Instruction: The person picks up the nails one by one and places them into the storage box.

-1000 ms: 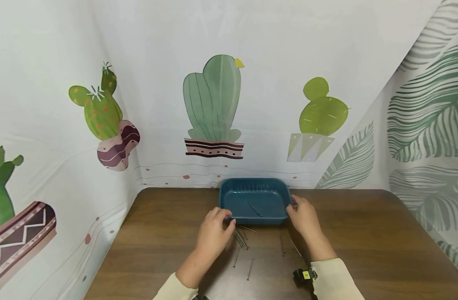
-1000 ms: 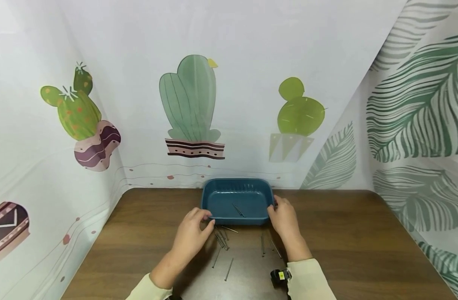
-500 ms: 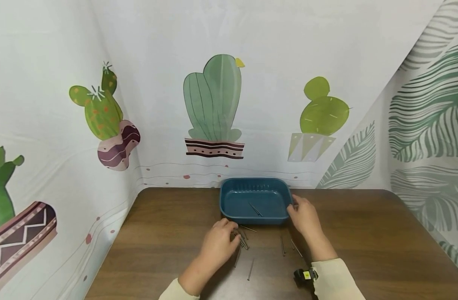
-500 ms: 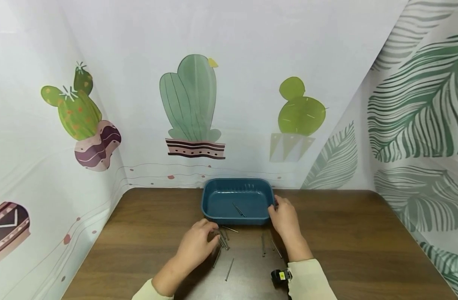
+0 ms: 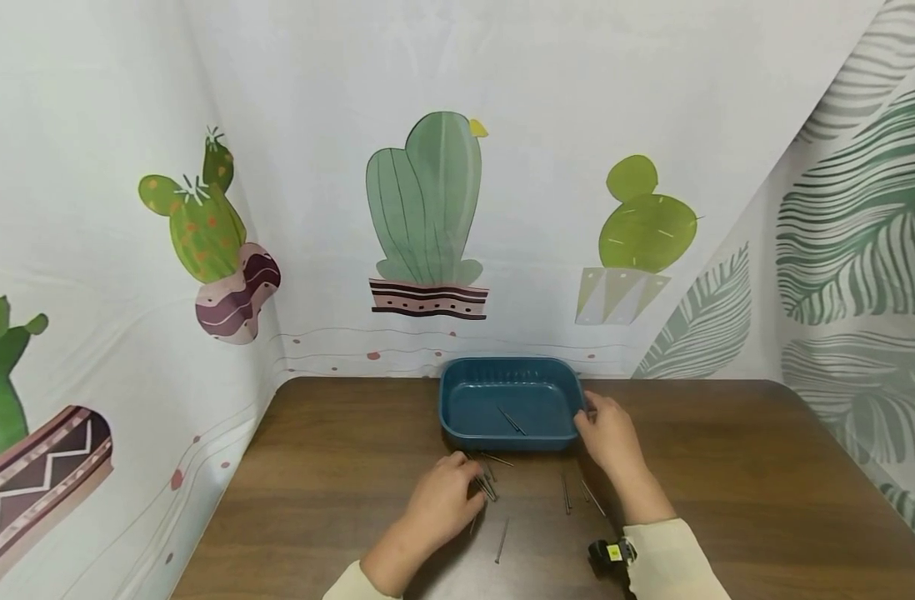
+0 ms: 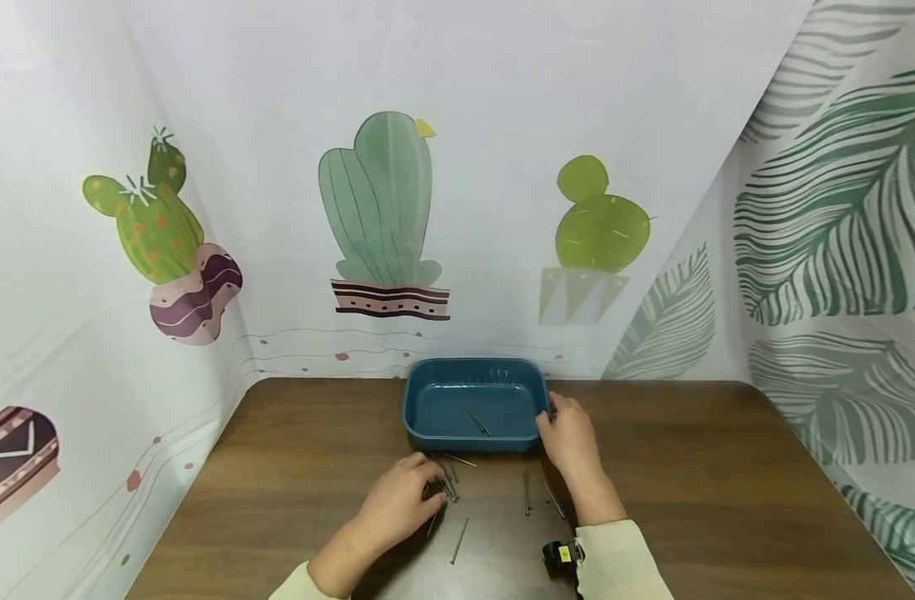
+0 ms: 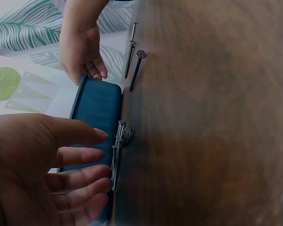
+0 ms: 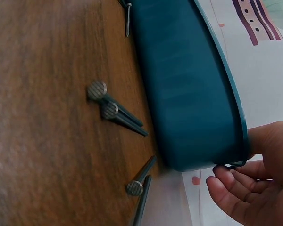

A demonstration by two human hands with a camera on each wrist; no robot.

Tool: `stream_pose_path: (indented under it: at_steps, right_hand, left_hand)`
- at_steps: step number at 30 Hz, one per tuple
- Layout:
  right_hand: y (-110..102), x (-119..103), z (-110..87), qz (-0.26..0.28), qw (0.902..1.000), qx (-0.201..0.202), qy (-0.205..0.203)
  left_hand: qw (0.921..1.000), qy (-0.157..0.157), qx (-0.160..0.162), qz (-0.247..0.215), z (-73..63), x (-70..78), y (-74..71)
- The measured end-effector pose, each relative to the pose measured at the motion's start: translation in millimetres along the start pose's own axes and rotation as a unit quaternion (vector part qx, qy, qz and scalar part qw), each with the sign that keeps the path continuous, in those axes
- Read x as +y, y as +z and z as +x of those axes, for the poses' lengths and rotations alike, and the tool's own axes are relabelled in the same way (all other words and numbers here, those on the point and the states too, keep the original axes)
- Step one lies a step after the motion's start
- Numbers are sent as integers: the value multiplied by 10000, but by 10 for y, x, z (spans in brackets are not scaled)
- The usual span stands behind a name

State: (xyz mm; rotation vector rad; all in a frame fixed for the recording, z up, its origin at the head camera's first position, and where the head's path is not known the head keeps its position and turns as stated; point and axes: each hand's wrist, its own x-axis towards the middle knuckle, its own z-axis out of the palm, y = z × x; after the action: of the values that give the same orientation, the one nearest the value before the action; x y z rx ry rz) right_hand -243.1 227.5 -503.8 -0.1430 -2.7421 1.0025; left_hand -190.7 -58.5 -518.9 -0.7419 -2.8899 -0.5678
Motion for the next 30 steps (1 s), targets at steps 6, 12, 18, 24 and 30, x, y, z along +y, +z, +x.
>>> stream_pose_path:
  at_steps: [6,12,18,24,30]
  right_hand:
    - [16,6,-10,29,10000,49,-77]
    - [26,8,-12,-1,9999,101,-128]
    - [16,4,-6,32,9999,81,-107]
    - [6,7,-4,7,10000,36,-81]
    - [14,-2,1,19,9999,59,-113]
  left_hand:
    - [9999,78,-106,106,-24,4,16]
    - [9998,51,-167,124,-32,5,28]
    - [9998,57,-145,92,-22,2,29]
    - [9998,8,-179,94,-21,18,24]
    - [9999,66,-145,-21,-16,17,23]
